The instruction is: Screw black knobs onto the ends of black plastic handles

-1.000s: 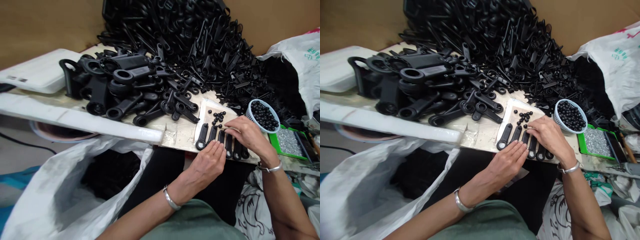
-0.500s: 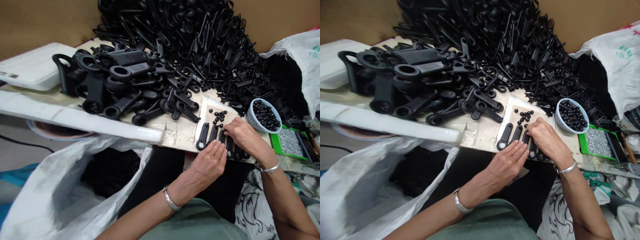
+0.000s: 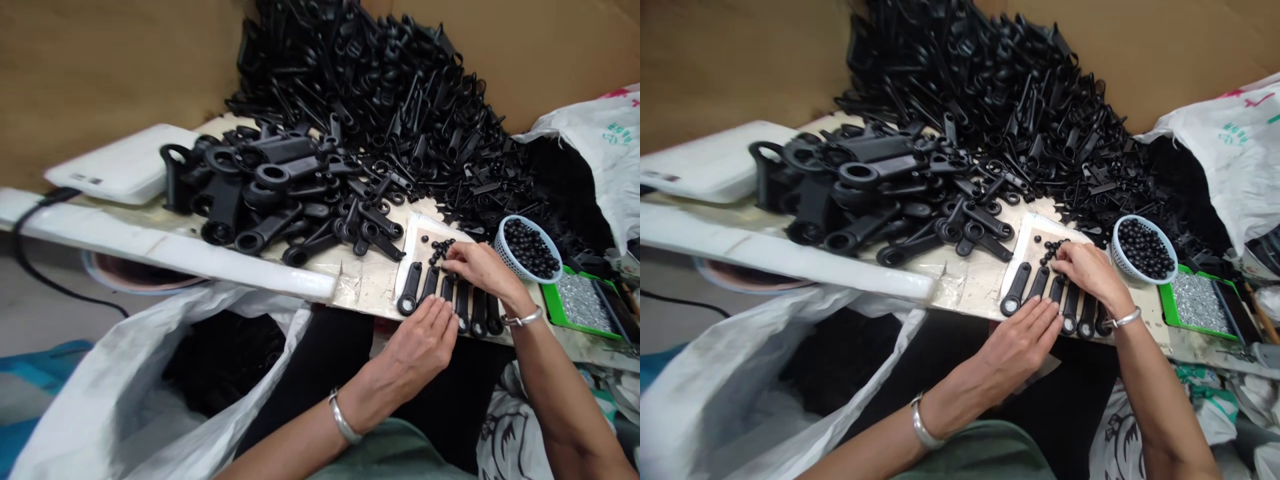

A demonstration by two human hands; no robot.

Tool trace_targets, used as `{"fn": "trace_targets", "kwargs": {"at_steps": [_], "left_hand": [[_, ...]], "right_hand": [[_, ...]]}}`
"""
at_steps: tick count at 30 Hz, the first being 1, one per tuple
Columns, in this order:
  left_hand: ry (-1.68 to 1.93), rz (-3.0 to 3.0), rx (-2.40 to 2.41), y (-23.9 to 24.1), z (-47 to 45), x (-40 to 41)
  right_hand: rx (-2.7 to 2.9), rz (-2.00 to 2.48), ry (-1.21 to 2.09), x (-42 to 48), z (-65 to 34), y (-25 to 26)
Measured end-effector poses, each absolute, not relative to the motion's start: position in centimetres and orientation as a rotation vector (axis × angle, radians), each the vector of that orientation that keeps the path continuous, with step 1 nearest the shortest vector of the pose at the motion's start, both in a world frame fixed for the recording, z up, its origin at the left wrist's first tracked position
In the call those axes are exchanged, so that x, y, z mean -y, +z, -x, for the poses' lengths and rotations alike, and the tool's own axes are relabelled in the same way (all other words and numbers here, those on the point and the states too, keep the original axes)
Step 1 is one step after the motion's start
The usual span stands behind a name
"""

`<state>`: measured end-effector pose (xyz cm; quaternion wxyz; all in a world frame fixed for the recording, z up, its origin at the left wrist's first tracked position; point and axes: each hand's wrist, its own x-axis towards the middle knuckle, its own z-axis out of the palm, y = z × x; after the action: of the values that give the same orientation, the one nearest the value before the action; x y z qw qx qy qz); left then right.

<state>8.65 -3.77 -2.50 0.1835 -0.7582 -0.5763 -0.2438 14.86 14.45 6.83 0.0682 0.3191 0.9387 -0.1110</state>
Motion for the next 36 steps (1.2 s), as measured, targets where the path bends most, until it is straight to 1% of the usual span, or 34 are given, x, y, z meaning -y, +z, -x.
{"fn": "trace_targets", "kwargs": {"at_steps": [4,10,16,18,22,25,28,36], "left_hand": [[-0.704,2.076,1.614,-2.4,-8.0,4.2],[-0.677,1.906,1.752,-3.8,-7.7,4.2],[-0.669,1.949,1.733,-4.0,-7.6,4.1],[-0.684,1.962,1.730,-3.7,-7.3,4.2],[-0.762,1.953,1.709,-3.2,-7.0,4.0],[-0.813,1.938,1.695,-3.0,-7.2,3.9],[-0.784,1.941,1.687,-2.9,-7.3,4.0],[-0.749,1.953,1.707,-2.9,-7.2,4.1]], "right_hand": [[-2.706,-1.029,-0.496,-15.4,-14.2,6.4],[-2.755,-0.956,-0.608,-16.2,-14.9,5.6],[-2.788,-0.920,-0.776,-17.2,-16.0,5.3],[-2.817,-0.981,-0.934,-17.4,-16.5,5.7],[-2.821,-1.120,-1.477,-16.2,-17.4,6.8],[-2.729,-1.168,-1.707,-14.5,-17.7,7.4],[-2.724,-1.167,-1.770,-13.2,-18.0,7.3],[-2.867,-1.110,-1.735,-12.7,-18.1,6.4]]}}
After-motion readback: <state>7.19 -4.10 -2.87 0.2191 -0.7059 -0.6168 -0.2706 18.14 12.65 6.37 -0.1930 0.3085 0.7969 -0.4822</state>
